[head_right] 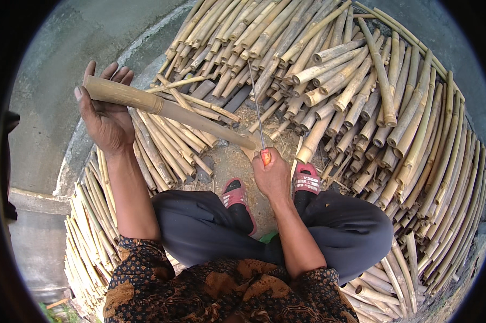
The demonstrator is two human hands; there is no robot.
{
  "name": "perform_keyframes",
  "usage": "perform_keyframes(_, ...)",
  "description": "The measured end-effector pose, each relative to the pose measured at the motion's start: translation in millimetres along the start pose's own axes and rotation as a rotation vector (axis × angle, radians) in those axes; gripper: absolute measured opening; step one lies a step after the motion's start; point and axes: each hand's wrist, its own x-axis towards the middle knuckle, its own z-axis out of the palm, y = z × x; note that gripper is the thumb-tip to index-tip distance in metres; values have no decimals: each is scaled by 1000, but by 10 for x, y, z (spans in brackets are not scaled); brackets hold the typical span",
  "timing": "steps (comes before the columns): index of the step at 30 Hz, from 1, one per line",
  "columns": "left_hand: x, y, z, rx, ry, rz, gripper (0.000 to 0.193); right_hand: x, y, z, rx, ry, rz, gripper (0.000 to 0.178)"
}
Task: The person sits cross-legged on the floor and uses a knife to cut bamboo poles into shorter segments. They repeatedly pick up bamboo pieces, cut them, and place the cut pieces into a growing pile on the floor.
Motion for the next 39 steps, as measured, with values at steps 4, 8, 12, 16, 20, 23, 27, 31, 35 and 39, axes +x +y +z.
perform_keyframes(4,2,355,-169,-20,86,85,46,-220,-414,-37,97,-102,-137,25)
perform_keyframes(8,-238,548,-168,-66,173,53,27,-490,-781,-30,187,-210,-204,23)
perform_keyframes(12,-571,703,-131,6,253,26,23,-774,-1057,-99,273,-283,-313,27)
perform_keyframes(16,-847,861,-92,-36,234,15,21,-1026,-1221,-117,374,-269,-526,28)
perform_keyframes(20,-1079,943,-28,-20,191,41,16,-1010,-1240,25,106,-400,-390,28)
perform_keyframes(23,-1129,979,-65,-68,276,17,14,-998,-1171,20,162,-419,-176,29)
perform_keyframes(27,-1192,990,-111,-104,310,39,22,-1121,-1117,-63,277,-379,-335,31)
perform_keyframes(31,-1186,1003,-139,-139,177,36,34,-1072,-1152,-43,116,-411,-310,30)
perform_keyframes(35,-1167,1027,-155,-180,102,51,42,-988,-1143,-31,125,-429,-157,29)
perform_keyframes(39,-1197,1019,-124,-229,118,3,44,-1045,-1091,-63,263,-383,-371,26)
